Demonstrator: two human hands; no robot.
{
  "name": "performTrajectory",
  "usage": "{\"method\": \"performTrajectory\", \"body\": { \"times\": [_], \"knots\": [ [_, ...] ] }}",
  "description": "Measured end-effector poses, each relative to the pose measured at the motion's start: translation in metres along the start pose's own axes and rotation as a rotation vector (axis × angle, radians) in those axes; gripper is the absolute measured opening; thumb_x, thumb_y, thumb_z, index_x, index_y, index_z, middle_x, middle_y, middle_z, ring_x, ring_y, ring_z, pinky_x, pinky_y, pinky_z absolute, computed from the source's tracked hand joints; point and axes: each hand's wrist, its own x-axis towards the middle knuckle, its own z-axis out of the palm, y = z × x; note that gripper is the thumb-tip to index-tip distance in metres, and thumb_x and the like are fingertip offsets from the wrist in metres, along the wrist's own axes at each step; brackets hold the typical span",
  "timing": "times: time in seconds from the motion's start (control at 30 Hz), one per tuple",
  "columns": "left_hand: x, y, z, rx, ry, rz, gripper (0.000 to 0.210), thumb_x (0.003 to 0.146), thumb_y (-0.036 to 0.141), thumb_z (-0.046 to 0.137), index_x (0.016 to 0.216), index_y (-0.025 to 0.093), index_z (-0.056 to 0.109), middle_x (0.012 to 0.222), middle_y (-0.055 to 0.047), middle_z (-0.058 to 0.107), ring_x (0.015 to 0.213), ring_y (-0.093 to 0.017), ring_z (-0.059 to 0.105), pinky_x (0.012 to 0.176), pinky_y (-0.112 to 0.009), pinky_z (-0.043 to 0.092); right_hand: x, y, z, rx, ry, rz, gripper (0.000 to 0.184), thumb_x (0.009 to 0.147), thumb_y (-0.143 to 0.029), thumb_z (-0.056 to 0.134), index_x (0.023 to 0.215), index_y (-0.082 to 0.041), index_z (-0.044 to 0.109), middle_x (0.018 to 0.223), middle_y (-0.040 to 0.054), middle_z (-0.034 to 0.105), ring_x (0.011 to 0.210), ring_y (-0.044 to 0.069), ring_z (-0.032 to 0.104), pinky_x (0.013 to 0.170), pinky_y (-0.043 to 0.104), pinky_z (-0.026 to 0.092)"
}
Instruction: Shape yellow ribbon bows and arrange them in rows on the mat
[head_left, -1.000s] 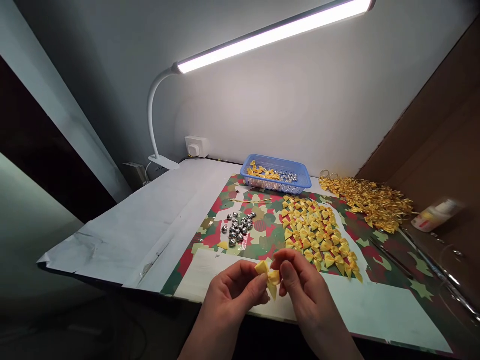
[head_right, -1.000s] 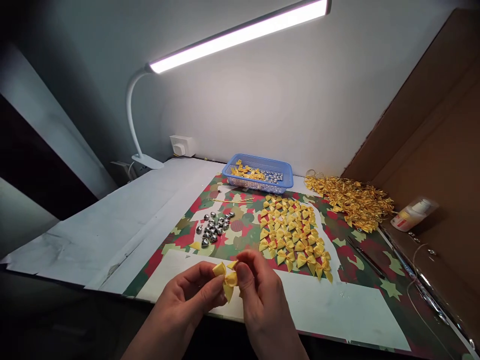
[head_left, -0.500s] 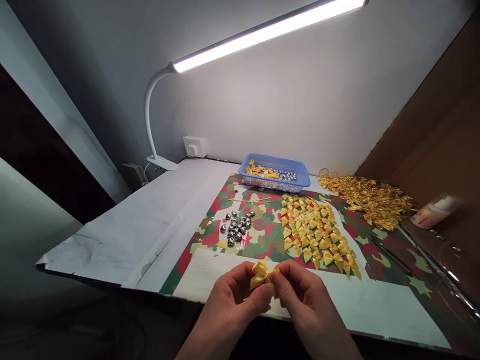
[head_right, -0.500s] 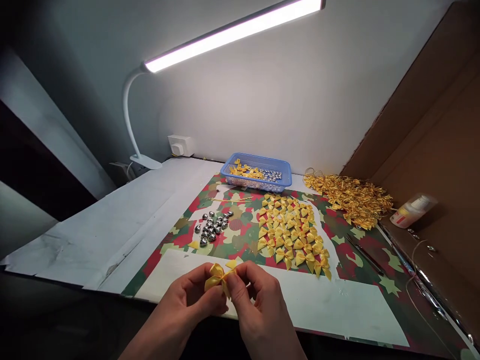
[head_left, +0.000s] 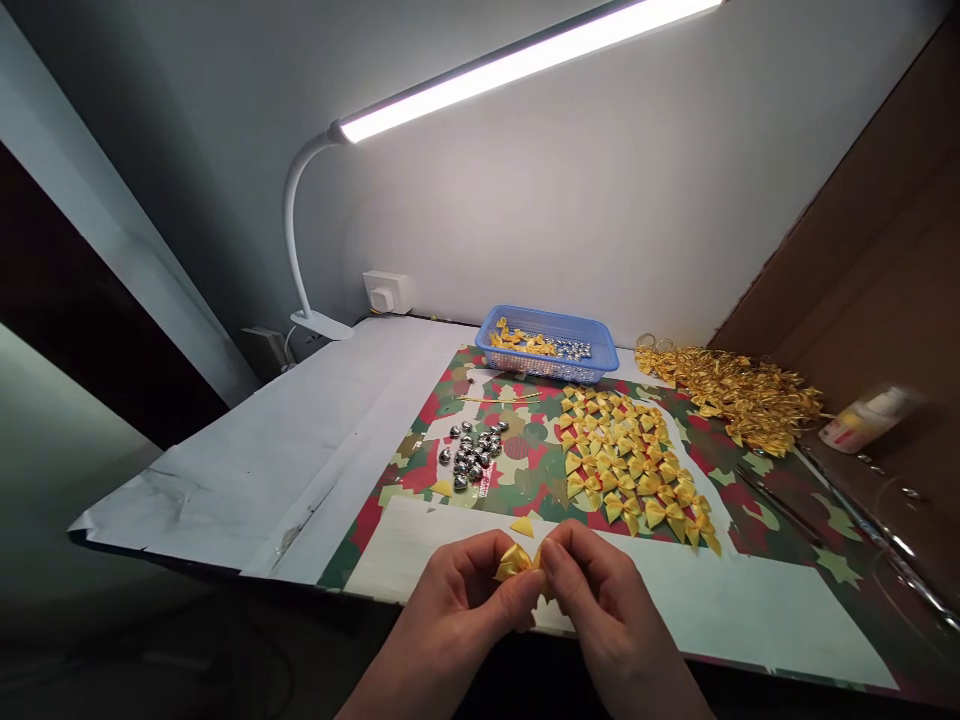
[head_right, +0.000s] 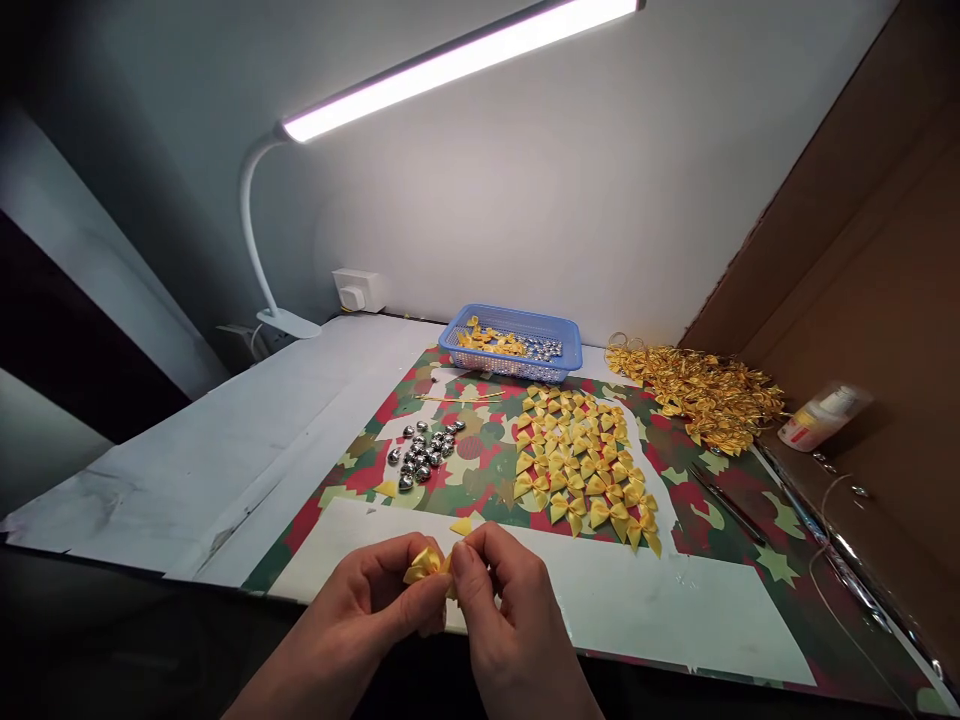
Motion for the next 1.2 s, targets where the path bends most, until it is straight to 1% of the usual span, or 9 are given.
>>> {"method": "performTrajectory", "body": {
  "times": [0.17, 0.37, 0.47, 0.53, 0.7, 0.83, 0.97, 1.1, 1.2],
  "knots": [
    [0.001, 0.001, 0.003, -0.028, 0.022, 0.002, 0.025, 0.085, 0.035, 0.071, 0.068, 0.017, 0.066, 0.063, 0.003, 0.054, 0.062, -0.013, 0.046, 0.063, -0.022, 0.042, -0.001, -0.002, 0.002, 0.188, -0.012, 0.011, 0.039, 0.092, -0.056, 0.051, 0.076, -0.02, 0.05, 0.066, -0.0053, 0.041, 0.06, 0.011, 0.035, 0.055, 0.025, 0.028],
    [0.0, 0.007, -0.007, 0.047, 0.073, -0.013, 0.016, 0.08, 0.03, 0.077, 0.091, 0.021, 0.07, 0.088, -0.001, 0.072, 0.089, -0.021, 0.063, 0.081, -0.028, 0.05, -0.006, -0.003, -0.005, 0.034, 0.065, -0.025, 0.038, 0.093, -0.053, 0.051, 0.077, -0.019, 0.055, 0.062, -0.0042, 0.043, 0.057, 0.011, 0.037, 0.051, 0.025, 0.027],
    [0.0, 0.011, -0.014, 0.115, 0.073, 0.028, 0.009, 0.081, 0.029, 0.075, 0.085, 0.021, 0.073, 0.082, -0.001, 0.074, 0.084, -0.02, 0.066, 0.079, -0.027, 0.051, -0.006, -0.003, -0.006, -0.008, 0.089, -0.036, 0.038, 0.093, -0.053, 0.05, 0.077, -0.019, 0.056, 0.062, -0.0042, 0.041, 0.056, 0.011, 0.036, 0.049, 0.026, 0.024],
    [0.001, 0.011, -0.015, 0.15, 0.077, 0.054, 0.009, 0.082, 0.029, 0.075, 0.081, 0.02, 0.074, 0.078, -0.001, 0.072, 0.079, -0.02, 0.065, 0.075, -0.027, 0.052, -0.006, -0.002, -0.005, -0.028, 0.107, -0.044, 0.038, 0.093, -0.053, 0.049, 0.078, -0.019, 0.057, 0.062, -0.0039, 0.042, 0.056, 0.012, 0.037, 0.049, 0.025, 0.025],
    [0.001, 0.007, -0.01, 0.223, 0.107, 0.084, 0.017, 0.085, 0.034, 0.069, 0.079, 0.019, 0.07, 0.075, -0.002, 0.069, 0.077, -0.022, 0.062, 0.072, -0.029, 0.051, -0.006, 0.003, 0.0, -0.01, 0.11, -0.107, 0.032, 0.089, -0.05, 0.057, 0.088, -0.019, 0.062, 0.07, -0.0015, 0.052, 0.063, 0.014, 0.046, 0.058, 0.025, 0.038],
    [0.0, 0.007, -0.007, 0.26, 0.054, 0.097, 0.021, 0.09, 0.038, 0.062, 0.079, 0.02, 0.065, 0.076, 0.0, 0.061, 0.076, -0.02, 0.056, 0.071, -0.029, 0.047, -0.005, 0.003, 0.0, 0.02, 0.054, -0.08, 0.03, 0.09, -0.046, 0.057, 0.082, -0.018, 0.06, 0.066, -0.0021, 0.049, 0.061, 0.013, 0.044, 0.056, 0.025, 0.037],
    [0.0, 0.009, -0.006, 0.181, -0.007, 0.019, 0.022, 0.091, 0.038, 0.06, 0.078, 0.02, 0.061, 0.074, 0.001, 0.053, 0.075, -0.018, 0.048, 0.071, -0.028, 0.043, -0.006, 0.0, -0.004, -0.047, 0.02, -0.1, 0.03, 0.093, -0.045, 0.053, 0.082, -0.019, 0.061, 0.066, -0.001, 0.051, 0.06, 0.014, 0.046, 0.053, 0.025, 0.036],
    [0.002, 0.01, -0.006, 0.177, -0.016, 0.042, 0.022, 0.092, 0.038, 0.058, 0.078, 0.021, 0.058, 0.077, 0.001, 0.051, 0.076, -0.019, 0.046, 0.072, -0.029, 0.041, -0.007, -0.001, -0.004, -0.175, 0.07, -0.155, 0.026, 0.094, -0.04, 0.051, 0.079, -0.021, 0.058, 0.069, -0.0001, 0.055, 0.063, 0.014, 0.047, 0.055, 0.025, 0.035],
    [0.003, 0.009, -0.006, 0.213, -0.018, 0.085, 0.023, 0.092, 0.039, 0.057, 0.076, 0.021, 0.056, 0.077, 0.002, 0.049, 0.075, -0.018, 0.044, 0.07, -0.028, 0.04, -0.006, -0.002, -0.002, -0.124, 0.095, -0.106, 0.023, 0.094, -0.042, 0.052, 0.087, -0.021, 0.059, 0.074, 0.0, 0.056, 0.063, 0.014, 0.049, 0.055, 0.025, 0.038]
  ]
}}
